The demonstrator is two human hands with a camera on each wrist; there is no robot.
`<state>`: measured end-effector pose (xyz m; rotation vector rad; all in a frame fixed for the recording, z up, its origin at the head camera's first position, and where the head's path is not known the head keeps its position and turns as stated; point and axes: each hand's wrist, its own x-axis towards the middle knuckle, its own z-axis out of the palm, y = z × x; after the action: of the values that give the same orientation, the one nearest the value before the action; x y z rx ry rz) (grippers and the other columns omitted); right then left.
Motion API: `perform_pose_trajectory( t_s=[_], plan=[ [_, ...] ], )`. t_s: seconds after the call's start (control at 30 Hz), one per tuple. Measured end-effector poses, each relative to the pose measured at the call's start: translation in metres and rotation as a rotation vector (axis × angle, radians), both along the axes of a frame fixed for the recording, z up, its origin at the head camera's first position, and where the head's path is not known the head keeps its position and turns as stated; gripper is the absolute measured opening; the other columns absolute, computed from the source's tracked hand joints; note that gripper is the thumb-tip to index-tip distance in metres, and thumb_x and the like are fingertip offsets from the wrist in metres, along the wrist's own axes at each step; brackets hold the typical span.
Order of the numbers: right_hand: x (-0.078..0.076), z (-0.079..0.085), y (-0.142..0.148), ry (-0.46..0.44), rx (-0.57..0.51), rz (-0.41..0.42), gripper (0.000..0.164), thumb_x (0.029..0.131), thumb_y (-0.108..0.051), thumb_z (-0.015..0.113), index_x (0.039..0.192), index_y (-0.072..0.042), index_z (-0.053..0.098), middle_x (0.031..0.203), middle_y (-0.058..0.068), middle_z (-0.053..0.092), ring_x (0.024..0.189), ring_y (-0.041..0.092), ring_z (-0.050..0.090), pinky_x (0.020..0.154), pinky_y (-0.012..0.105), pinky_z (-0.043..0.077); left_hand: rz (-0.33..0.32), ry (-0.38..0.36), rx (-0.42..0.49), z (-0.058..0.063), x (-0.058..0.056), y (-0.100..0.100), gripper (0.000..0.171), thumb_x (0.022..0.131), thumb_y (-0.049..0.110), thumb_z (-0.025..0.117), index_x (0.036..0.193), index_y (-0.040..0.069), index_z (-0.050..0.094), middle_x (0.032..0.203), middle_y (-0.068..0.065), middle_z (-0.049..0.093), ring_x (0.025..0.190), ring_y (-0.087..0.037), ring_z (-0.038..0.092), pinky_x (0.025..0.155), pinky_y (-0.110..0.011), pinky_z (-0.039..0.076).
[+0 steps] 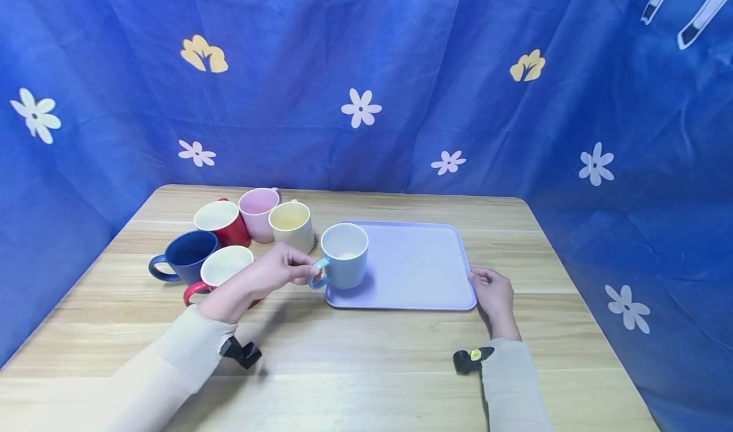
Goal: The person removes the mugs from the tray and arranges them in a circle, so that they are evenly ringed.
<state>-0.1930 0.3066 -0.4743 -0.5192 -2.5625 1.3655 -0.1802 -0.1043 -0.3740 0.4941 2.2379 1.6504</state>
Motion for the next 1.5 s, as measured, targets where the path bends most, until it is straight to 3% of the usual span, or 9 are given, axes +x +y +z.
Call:
perform_pose_trajectory(
  t_s=[0.1,0.4,0.77,1.0,1.5],
  plan=[
    [0.0,-0.001,0.001,0.015,0.003,0.008,0.027,0.091,-0.016,0.064,0.107,0.005,0.068,0.087,0.009,0.068,0.073,0.008,0.055,0.061,0.016,0.043,0.035,-0.005,-0.005,-0.003,0.007,-0.008,0.017,0.088,-0.002,0.063,0.098,-0.016,0.067,0.082,-0.015,0.07,0.076,-0.008,0.063,0.077,-0.033,0.054],
    [0.0,0.0,0.002,-0.007,-0.002,0.005,0.029,0.092,-0.019,0.064,0.11,0.004,0.068,0.09,0.008,0.068,0.075,0.006,0.055,0.062,0.014,0.043,0.091,0.077,-0.041,-0.009,0.025,-0.03,0.015,0.089,0.001,0.064,0.095,-0.012,0.069,0.081,-0.011,0.069,0.082,-0.012,0.06,0.076,-0.028,0.053],
    [0.0,0.0,0.001,-0.012,0.008,-0.003,0.029,0.092,-0.02,0.064,0.11,0.003,0.068,0.09,0.008,0.068,0.075,0.008,0.055,0.061,0.015,0.043,0.286,0.064,-0.092,-0.016,0.049,-0.035,0.018,0.089,0.006,0.066,0.097,-0.01,0.07,0.083,-0.011,0.07,0.073,-0.01,0.06,0.069,-0.026,0.052],
    [0.0,0.0,0.001,-0.003,0.003,0.004,0.029,0.092,-0.019,0.064,0.11,0.003,0.068,0.091,0.009,0.068,0.075,0.007,0.055,0.061,0.015,0.043,0.399,0.08,-0.147,-0.024,0.057,-0.036,0.013,0.087,0.005,0.067,0.093,-0.005,0.073,0.081,-0.009,0.07,0.072,-0.013,0.06,0.067,-0.025,0.05],
    [0.0,-0.001,0.002,0.005,0.0,0.005,0.029,0.092,-0.018,0.064,0.11,0.004,0.068,0.091,0.01,0.068,0.075,0.006,0.055,0.061,0.015,0.043,0.615,0.028,-0.015,-0.039,0.061,-0.029,0.021,0.085,0.005,0.07,0.101,-0.009,0.07,0.08,-0.014,0.07,0.066,-0.01,0.062,0.062,-0.02,0.051]
  ],
)
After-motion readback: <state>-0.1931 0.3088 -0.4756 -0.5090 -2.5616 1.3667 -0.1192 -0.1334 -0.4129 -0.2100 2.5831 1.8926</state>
